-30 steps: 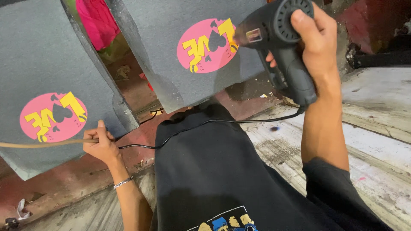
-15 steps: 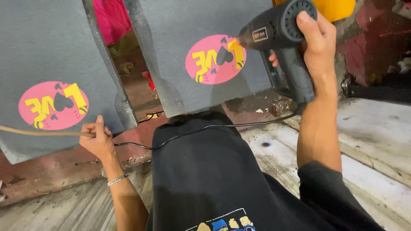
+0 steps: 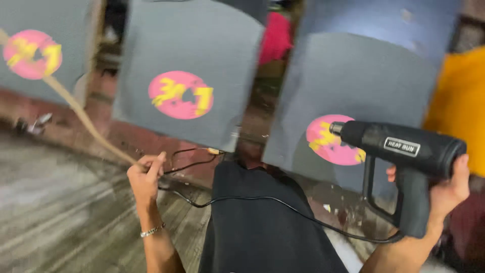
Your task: Using a handheld heat gun to dry ink on screen-printed t-shirts on a production line.
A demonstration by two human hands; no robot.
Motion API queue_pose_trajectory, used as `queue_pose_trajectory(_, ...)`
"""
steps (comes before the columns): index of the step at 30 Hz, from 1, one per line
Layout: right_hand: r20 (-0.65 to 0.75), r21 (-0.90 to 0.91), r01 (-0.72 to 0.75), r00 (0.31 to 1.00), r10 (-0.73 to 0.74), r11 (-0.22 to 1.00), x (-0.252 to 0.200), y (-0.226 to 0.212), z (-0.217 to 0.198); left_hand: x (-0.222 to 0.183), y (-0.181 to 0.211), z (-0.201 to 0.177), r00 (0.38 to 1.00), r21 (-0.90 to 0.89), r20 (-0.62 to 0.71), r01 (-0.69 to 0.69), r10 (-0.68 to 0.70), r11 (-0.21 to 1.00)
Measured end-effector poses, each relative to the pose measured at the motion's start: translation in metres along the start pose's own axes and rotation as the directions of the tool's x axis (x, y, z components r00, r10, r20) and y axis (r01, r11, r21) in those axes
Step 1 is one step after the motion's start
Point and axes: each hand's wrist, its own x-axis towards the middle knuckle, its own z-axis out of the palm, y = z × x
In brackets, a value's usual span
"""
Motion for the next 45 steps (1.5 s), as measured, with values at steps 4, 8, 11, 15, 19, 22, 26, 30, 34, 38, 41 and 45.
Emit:
queue_pose_trajectory(4, 0.382, 0.271, -0.203, 0.920, 0.088, 0.941, -0.086, -0.173, 0.148, 0.019, 0.008, -0.044, 0.997, 0.011, -0.060, 0.043, -0.042, 0.999)
queue_pose_trajectory(8, 0.701, 0.313, -0.588, 0.673, 0.237, 0.746, -0.157, -0.233, 0.247, 0.066, 0.001, -0.092, 0.996, 0.108, -0.035, 0.085, -0.082, 0.991)
queue_pose_trajectory(11, 0.742, 0.300, -0.448, 0.664, 0.089, 0.843, -0.208, -0.261, 0.337, 0.132, -0.012, -0.131, 0.992, 0.064, -0.056, 0.119, -0.116, 0.991)
queue_pose_trajectory(15, 0.754, 0.297, -0.439, 0.653, 0.073, 0.848, -0.284, -0.327, 0.444, 0.218, -0.052, -0.192, 0.999, 0.153, 0.020, -0.053, 0.051, 0.987)
queue_pose_trajectory(19, 0.657, 0.371, -0.207, 0.747, -0.099, 0.905, -0.318, -0.348, 0.491, 0.268, -0.090, -0.223, 0.985, 0.106, 0.089, -0.157, 0.148, 0.982)
queue_pose_trajectory(22, 0.621, 0.322, -0.253, 0.784, -0.002, 0.912, -0.329, -0.353, 0.503, 0.308, -0.122, -0.233, 0.982, 0.090, 0.132, -0.145, 0.132, 0.985)
queue_pose_trajectory(26, 0.572, 0.253, -0.333, 0.809, 0.137, 0.908, -0.339, -0.355, 0.513, 0.339, -0.130, -0.229, 0.971, 0.050, 0.145, -0.199, 0.190, 0.979)
queue_pose_trajectory(30, 0.501, 0.241, -0.315, 0.851, 0.160, 0.918, -0.344, -0.365, 0.538, 0.358, -0.142, -0.219, 0.946, 0.059, 0.112, -0.313, 0.305, 0.948)
queue_pose_trajectory(34, 0.457, 0.242, -0.302, 0.874, 0.166, 0.922, -0.355, -0.370, 0.523, 0.367, -0.156, -0.207, 0.921, 0.031, 0.100, -0.381, 0.376, 0.924)
queue_pose_trajectory(38, 0.428, 0.224, -0.305, 0.884, 0.188, 0.925, -0.355, -0.375, 0.545, 0.369, -0.159, -0.202, 0.886, -0.067, 0.083, -0.451, 0.455, 0.890)
queue_pose_trajectory(41, 0.412, 0.213, -0.313, 0.888, 0.205, 0.926, -0.352, -0.375, 0.549, 0.372, -0.166, -0.205, 0.877, -0.083, 0.079, -0.468, 0.474, 0.880)
queue_pose_trajectory(45, 0.398, 0.193, -0.309, 0.892, 0.213, 0.931, -0.357, -0.376, 0.531, 0.372, -0.167, -0.206, 0.892, -0.137, 0.090, -0.429, 0.442, 0.893)
